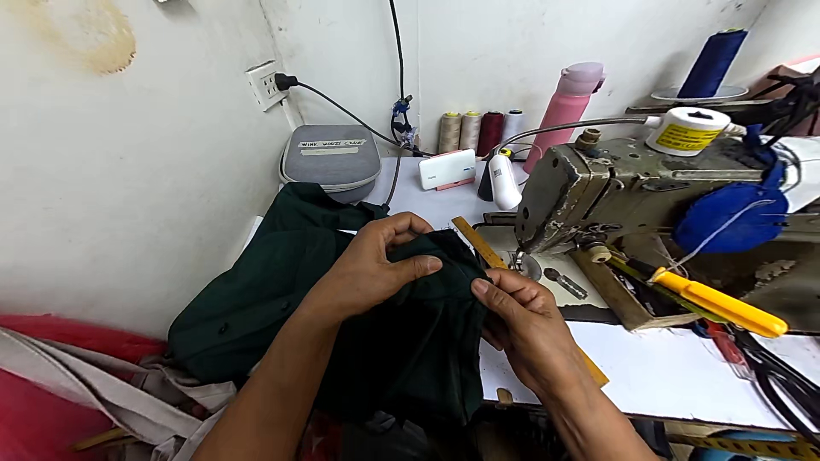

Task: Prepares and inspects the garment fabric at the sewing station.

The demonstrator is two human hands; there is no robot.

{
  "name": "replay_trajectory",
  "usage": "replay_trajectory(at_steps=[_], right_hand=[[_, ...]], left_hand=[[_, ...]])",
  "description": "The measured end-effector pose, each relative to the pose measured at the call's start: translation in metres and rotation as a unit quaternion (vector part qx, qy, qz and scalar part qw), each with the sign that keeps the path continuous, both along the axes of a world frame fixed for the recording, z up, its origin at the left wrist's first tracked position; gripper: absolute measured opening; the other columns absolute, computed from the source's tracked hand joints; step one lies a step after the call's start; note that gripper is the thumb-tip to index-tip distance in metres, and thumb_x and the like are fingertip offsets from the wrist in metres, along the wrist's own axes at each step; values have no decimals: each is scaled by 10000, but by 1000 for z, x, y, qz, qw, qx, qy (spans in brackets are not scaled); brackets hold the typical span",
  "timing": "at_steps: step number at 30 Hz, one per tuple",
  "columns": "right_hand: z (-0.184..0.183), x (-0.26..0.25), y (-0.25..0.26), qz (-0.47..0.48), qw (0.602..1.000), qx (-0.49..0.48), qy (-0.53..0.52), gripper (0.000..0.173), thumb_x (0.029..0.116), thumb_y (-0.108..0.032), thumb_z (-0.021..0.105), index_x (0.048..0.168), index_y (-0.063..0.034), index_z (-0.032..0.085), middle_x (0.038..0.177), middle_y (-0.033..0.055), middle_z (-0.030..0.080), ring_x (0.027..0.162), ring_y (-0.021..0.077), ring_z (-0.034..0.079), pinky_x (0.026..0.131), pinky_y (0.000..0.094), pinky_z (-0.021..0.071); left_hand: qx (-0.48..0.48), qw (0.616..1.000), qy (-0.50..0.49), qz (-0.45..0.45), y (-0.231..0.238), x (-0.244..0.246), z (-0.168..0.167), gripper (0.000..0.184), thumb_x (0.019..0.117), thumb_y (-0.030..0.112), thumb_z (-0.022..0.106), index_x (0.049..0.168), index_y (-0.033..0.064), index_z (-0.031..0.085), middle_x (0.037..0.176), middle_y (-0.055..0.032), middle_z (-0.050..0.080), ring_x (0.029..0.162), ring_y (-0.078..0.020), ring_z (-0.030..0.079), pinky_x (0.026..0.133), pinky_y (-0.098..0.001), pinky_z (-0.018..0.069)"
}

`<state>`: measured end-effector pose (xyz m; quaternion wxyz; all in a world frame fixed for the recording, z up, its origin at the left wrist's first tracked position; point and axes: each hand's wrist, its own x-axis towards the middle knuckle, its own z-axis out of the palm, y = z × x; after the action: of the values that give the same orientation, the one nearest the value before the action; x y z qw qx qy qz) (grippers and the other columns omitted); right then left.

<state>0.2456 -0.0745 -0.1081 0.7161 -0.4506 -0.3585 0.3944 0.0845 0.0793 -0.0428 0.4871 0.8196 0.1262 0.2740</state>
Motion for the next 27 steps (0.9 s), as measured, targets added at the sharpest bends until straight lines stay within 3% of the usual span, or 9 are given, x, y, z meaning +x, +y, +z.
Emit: replay_trajectory(at_steps=[2,4,10,12,14,16,20,24,27], right_hand=[[1,0,0,0,1000,-1,6,207,991,-155,615,847,-68,736,583,32,551,435,21,408,412,169,342],[0,-1,0,0,1000,-2,7,210,989,-153,613,836,-70,732,583,29,546,434,20,408,413,169,343],[-1,-2,0,4,1000,6,-7,218,993,-163,615,836,-71,735,563,15,522,428,19,400,414,170,350],[0,-2,-1,6,1000,8,-15,212,995,-165,623,846,-70,739,574,19,535,433,21,407,415,169,356],[1,-2,-1,1,1000,8,-19,204,992,-166,627,850,-77,743,576,18,542,431,19,411,415,168,363],[1,-2,-1,-3,1000,5,-18,204,991,-169,623,856,-79,746,580,21,549,431,21,418,415,170,368],[-1,1,-2,-3,1000,7,-17,205,1000,-162,611,864,-75,738,590,26,545,435,25,413,416,172,362],[-3,1,-2,-10,1000,2,-23,200,1004,-162,607,878,-82,741,593,22,549,434,25,413,416,173,365],[-2,-1,-1,-2,1000,4,-22,202,1006,-154,606,874,-76,736,595,27,542,433,27,405,413,172,360]], left_hand=[[108,988,8,107,-8,1,0,289,903,163,767,1166,157,647,1000,37,700,891,-74,681,752,-254,591],[167,971,4,172,-13,1,-2,236,899,220,774,1095,181,648,914,63,672,809,-55,653,665,-237,554],[156,974,-5,165,-12,-4,-8,139,986,295,662,1064,182,683,821,75,663,712,-48,632,585,-212,522],[199,958,-26,203,-16,-1,-10,127,985,240,665,1072,148,668,904,37,661,792,-72,641,672,-242,548],[308,912,-61,266,-25,3,-13,211,973,219,671,1127,82,628,1045,-38,634,944,-153,628,809,-342,548],[367,874,-105,300,-35,5,-14,185,965,236,656,1061,78,659,993,-35,626,912,-165,591,779,-356,485],[327,905,-15,271,-36,-5,-20,316,944,391,676,1118,129,648,902,42,613,819,-111,583,748,-358,484],[238,937,3,257,-36,-14,-25,228,871,274,756,995,180,589,767,94,592,658,-20,582,568,-201,499],[156,967,-12,199,-40,-15,-26,371,906,261,758,1187,185,527,890,70,656,778,-45,658,664,-238,583]])
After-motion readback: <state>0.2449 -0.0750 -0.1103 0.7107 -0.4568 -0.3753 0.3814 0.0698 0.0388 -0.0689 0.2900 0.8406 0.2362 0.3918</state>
